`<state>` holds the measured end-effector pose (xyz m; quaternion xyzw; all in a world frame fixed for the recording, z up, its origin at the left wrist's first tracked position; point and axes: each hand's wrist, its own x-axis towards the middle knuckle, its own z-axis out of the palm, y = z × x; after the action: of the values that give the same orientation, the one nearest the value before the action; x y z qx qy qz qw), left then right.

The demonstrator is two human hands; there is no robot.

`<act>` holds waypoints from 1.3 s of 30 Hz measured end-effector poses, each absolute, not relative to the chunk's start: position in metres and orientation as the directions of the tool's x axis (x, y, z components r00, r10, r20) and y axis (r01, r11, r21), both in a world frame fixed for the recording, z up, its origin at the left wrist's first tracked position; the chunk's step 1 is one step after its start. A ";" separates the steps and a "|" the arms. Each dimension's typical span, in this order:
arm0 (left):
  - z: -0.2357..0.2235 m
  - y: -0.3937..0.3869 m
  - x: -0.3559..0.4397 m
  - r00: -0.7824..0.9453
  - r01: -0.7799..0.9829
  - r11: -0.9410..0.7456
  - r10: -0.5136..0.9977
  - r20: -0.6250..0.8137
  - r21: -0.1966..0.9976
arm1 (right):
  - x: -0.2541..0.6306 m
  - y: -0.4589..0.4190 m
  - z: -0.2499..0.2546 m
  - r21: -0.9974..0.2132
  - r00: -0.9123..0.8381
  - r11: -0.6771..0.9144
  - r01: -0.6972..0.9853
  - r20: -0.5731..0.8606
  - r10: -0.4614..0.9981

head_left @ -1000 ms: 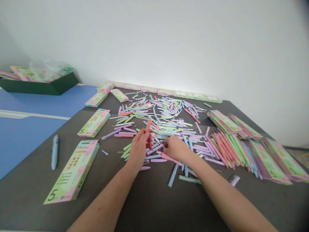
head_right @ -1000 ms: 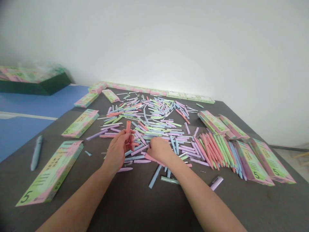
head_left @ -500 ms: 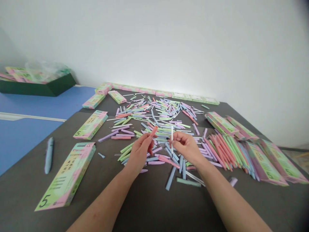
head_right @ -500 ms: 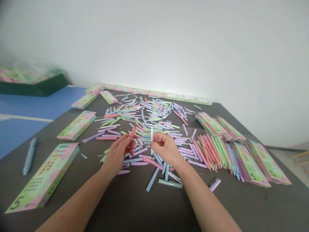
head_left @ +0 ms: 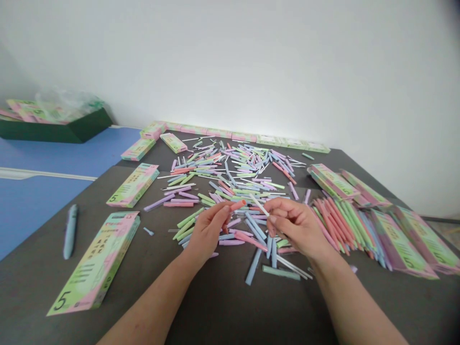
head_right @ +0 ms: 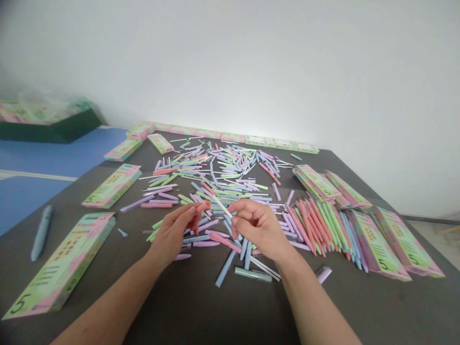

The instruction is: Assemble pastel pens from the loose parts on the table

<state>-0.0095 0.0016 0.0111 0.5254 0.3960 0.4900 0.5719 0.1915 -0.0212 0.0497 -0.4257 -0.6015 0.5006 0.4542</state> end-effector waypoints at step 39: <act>0.012 0.001 -0.007 0.521 0.129 -0.135 0.852 0.048 0.982 | 0.200 -0.012 0.046 -0.990 -0.074 0.136 0.019 0.135 0.988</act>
<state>-0.0074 0.0006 0.0121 0.6776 0.3621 0.3291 0.5490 0.2003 -0.0116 0.0464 -0.4522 -0.5565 0.4768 0.5083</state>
